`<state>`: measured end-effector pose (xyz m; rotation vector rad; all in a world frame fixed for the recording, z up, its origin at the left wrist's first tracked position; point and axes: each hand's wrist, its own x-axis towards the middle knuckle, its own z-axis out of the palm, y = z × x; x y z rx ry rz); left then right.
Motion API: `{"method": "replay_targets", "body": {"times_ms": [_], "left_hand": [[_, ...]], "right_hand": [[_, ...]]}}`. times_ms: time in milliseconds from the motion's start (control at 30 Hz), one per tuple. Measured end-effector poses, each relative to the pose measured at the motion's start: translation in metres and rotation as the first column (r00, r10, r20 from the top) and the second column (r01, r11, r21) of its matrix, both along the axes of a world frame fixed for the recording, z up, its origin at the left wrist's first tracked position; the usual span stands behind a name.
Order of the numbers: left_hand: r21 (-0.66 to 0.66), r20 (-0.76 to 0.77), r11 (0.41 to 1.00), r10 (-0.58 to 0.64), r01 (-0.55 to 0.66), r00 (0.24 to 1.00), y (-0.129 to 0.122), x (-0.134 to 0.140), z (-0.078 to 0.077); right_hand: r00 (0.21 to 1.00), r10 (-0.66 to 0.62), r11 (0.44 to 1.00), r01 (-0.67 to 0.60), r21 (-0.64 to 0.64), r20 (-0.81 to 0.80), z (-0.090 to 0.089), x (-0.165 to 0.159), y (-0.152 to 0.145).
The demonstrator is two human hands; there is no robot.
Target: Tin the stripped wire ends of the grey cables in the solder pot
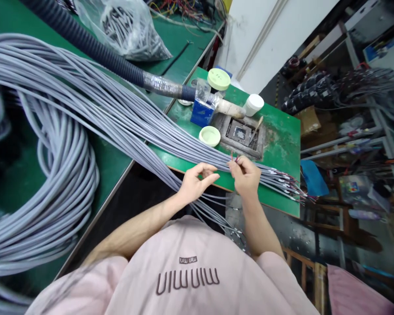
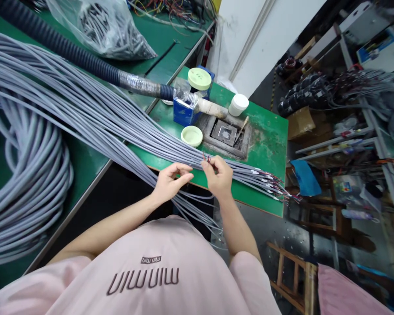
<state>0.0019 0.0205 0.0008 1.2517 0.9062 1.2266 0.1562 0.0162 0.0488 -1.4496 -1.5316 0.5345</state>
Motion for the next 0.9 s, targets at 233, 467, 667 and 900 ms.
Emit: {"method": "replay_targets", "body": {"times_ms": [233,467,667,900], "left_hand": [[0.551,-0.538,0.832,0.412,-0.063,0.736,0.044,-0.035,-0.021],[0.608,-0.601,0.794,0.443,0.020,0.665,0.046,-0.034,-0.037],[0.585,-0.618,0.811,0.427,0.023,0.660,0.046,-0.035,-0.037],[0.562,-0.609,0.827,0.400,0.018,0.685,0.046,-0.036,-0.037]], "right_hand": [[0.939,0.137,0.990,-0.116,-0.085,0.315,0.019,0.012,0.089],[0.654,0.231,0.961,-0.038,-0.274,0.721,0.002,-0.003,0.138],[0.454,0.270,0.947,0.032,-0.319,0.849,-0.004,-0.013,0.145],[0.407,0.283,0.945,0.035,-0.324,0.869,-0.006,-0.017,0.144]]}}
